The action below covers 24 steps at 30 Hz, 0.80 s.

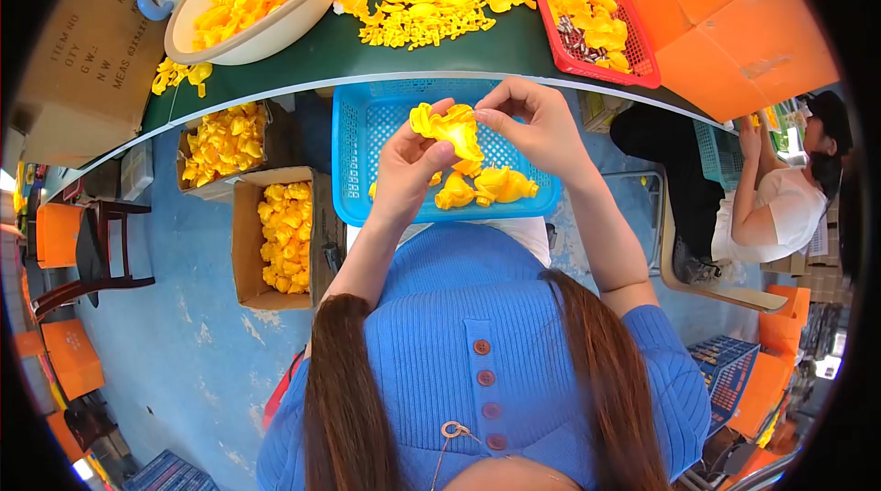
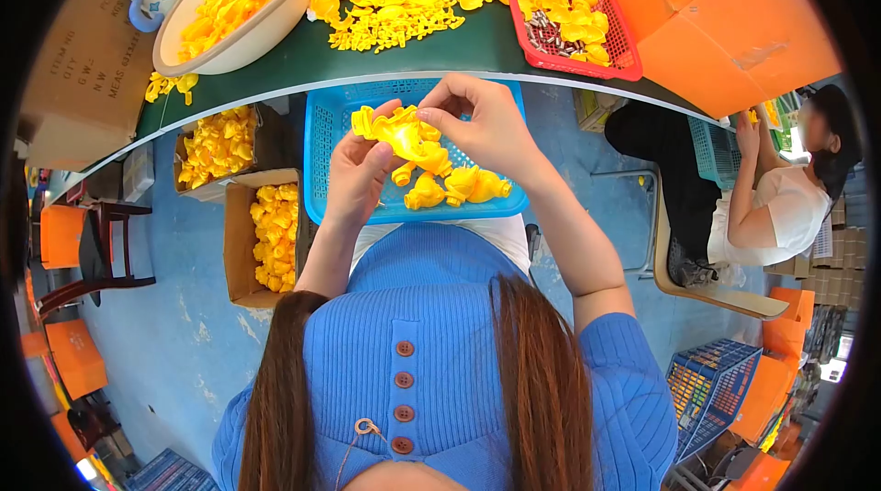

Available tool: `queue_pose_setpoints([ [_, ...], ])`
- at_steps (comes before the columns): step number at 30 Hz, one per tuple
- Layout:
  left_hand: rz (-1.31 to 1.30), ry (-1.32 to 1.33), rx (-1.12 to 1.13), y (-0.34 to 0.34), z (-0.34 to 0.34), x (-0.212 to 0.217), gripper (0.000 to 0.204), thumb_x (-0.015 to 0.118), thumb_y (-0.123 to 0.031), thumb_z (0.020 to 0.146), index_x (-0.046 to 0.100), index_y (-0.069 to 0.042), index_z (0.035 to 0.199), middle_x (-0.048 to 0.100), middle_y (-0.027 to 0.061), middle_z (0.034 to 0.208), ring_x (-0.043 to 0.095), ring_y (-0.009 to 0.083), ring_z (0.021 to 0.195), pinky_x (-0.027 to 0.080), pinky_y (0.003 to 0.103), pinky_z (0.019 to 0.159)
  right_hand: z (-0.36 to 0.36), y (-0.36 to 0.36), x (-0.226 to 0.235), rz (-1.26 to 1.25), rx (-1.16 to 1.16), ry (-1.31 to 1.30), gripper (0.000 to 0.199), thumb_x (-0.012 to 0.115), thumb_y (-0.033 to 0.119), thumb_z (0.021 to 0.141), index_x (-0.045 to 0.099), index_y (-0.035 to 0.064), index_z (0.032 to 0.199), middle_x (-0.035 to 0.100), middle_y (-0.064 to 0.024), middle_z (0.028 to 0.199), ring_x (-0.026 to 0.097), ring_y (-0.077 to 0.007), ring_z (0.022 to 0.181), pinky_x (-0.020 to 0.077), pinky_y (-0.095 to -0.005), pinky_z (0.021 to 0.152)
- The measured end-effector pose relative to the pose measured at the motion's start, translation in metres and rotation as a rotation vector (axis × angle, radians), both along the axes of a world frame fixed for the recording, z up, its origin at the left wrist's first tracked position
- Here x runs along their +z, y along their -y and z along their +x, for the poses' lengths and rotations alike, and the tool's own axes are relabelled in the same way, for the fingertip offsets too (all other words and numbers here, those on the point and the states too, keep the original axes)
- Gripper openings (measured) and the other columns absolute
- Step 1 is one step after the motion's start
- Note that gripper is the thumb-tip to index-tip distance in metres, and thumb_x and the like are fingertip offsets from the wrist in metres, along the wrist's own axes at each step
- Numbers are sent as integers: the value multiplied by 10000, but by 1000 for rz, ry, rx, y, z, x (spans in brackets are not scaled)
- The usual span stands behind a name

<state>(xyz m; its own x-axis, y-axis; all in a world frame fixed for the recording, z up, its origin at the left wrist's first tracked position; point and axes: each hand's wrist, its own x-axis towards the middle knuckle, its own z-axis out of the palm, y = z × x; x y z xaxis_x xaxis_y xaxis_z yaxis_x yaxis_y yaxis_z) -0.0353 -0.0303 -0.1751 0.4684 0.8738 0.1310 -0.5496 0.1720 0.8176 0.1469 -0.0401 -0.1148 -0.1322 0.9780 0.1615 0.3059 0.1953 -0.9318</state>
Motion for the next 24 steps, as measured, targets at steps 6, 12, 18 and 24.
queue_pose_setpoints([
  [6,-78,18,-23,1,-3,3,494,621,-190,844,452,9,1263,554,106,1174,568,185,1041,475,333,891,-1,0,1,-42,18,-67,83,636,36,812,587,-25,839,603,-43,799,563,-65,747,468,-211,689],
  [12,-116,191,-108,1,-4,-1,538,626,-256,847,440,40,1255,543,124,1192,571,206,1059,481,342,900,2,-2,0,-177,114,-283,82,639,41,815,583,-10,848,598,-36,792,559,-64,735,463,-207,677],
  [18,-174,332,-112,3,-1,-7,551,632,-267,843,436,43,1254,540,125,1201,582,193,1043,485,317,901,-15,11,-13,38,-3,-324,76,635,46,821,581,-3,846,593,-41,823,547,-71,723,449,-197,666],
  [24,-217,284,-111,0,-1,-6,475,619,-239,853,479,35,1214,537,121,1208,580,186,1046,497,312,885,-10,3,-14,-21,69,-400,79,629,45,827,577,-9,853,590,-44,842,558,-80,759,453,-204,689],
])
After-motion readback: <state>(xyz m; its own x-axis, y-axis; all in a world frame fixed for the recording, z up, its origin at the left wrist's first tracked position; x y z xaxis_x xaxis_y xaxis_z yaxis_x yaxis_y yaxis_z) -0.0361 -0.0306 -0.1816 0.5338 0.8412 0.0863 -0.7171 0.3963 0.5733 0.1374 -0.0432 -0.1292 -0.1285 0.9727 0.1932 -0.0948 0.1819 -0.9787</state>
